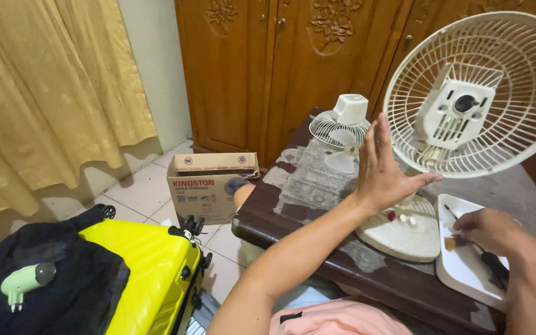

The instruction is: The person attaches the front grille to a disassembled electric fan on a table, aligns it, and secures it using a screwdriver and screws. The person then picks up the rear grille.

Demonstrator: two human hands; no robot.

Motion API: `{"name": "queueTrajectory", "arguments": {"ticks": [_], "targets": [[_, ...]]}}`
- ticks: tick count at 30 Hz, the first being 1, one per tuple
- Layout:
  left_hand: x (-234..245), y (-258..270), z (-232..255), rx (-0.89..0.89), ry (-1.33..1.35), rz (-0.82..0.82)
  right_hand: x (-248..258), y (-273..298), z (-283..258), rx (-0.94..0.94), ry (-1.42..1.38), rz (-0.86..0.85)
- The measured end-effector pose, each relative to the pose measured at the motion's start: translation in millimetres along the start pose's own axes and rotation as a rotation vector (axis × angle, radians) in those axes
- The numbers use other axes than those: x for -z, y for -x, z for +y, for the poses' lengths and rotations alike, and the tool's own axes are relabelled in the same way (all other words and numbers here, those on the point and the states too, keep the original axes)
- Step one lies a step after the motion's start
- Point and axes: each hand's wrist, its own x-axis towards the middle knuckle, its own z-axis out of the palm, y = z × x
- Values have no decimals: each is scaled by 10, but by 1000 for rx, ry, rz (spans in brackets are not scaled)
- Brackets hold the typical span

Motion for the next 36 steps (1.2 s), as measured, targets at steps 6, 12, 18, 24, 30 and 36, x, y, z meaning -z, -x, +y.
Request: {"name": "queueTrajectory", "arguments": {"ticks": [6, 12, 18, 24, 30, 36], "targets": [[6, 2, 1, -13, -14, 18, 121, 238, -163, 78, 87, -23], [10, -6, -12, -14, 32, 16, 275, 485, -433, -5, 67, -82], [21, -8, 1, -2, 39, -7, 325, 571, -523, -3, 67, -86], [6, -11, -22, -10, 55, -22, 279, 538, -601, -69, 21, -68], [13, -9, -3, 21, 48, -5, 299, 567, -636, 29, 64, -58], [39, -21, 17, 8, 70, -10, 346, 660, -654, -24, -20, -49]]}}
